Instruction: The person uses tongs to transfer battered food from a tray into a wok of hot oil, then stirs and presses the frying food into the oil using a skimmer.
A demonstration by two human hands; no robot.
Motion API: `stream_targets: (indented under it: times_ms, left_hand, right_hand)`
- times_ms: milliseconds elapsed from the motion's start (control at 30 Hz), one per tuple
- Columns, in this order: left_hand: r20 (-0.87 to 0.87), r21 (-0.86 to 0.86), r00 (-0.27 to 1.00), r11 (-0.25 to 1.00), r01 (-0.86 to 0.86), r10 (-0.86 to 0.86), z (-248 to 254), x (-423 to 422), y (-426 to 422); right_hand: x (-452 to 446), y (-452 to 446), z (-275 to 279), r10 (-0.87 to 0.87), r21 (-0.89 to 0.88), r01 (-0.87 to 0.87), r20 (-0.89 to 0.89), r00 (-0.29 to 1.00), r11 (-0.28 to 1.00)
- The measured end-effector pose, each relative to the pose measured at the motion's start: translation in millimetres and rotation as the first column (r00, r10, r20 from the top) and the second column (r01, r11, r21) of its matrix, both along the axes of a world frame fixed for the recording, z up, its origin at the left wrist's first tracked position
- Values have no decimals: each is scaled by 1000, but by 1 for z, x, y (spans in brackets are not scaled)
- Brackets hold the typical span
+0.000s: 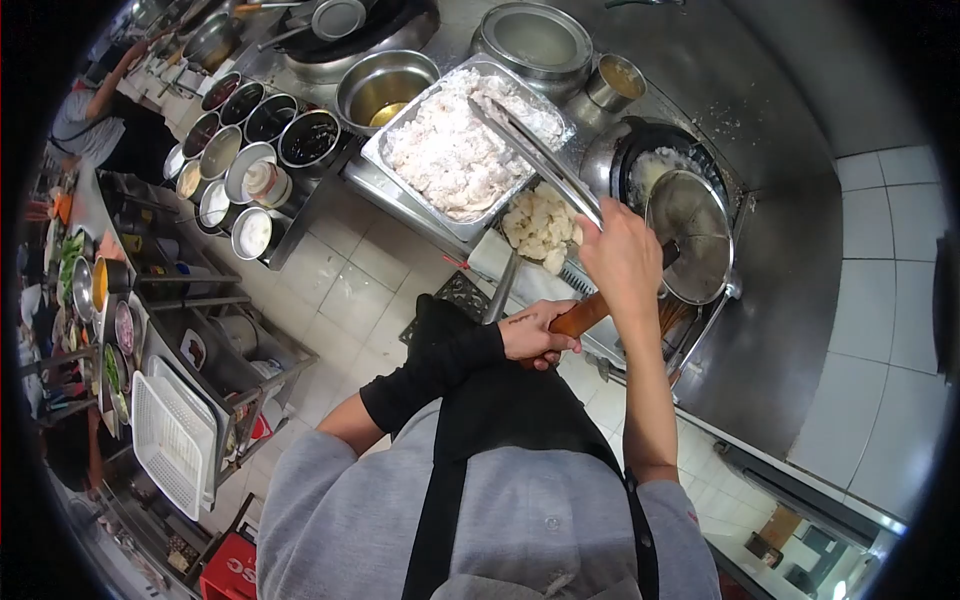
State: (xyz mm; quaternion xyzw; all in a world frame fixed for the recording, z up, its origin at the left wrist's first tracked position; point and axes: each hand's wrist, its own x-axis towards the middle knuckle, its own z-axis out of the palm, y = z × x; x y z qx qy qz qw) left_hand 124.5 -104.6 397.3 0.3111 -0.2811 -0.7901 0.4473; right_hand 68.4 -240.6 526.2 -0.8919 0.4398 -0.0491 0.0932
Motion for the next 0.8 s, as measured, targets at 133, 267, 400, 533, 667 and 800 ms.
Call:
stream_targets:
  times_ms: [133,267,400,533,667,800]
  left_hand:
    - [-28,-9,999,1000,-21,21,0,1,7]
    - [-27,-1,999,1000,-18,18,-2,2,8]
    - [8,22,1000,1000,-15,15,8,3,4]
    - [-32,61,999,998,-31,33,8,3,6]
    - [-7,46,999,998,-45,46,10,3,4]
    - [-51,89,997,995,-47,52,18,4,3]
  right_hand:
    - [-28,17,15,-10,-23,12,58,998,1000]
    - [-25,32,9,3,23,-2,-43,999,1000]
    - [-21,22,-40,120,-77,-115,51,992,990]
    - [-32,33,-34,65,-66,-61,52,997,996]
    - [-28,30,-17,43,-59,-41,34,998,997]
    - [-24,21,-4,85,-132,-74,78,993,988]
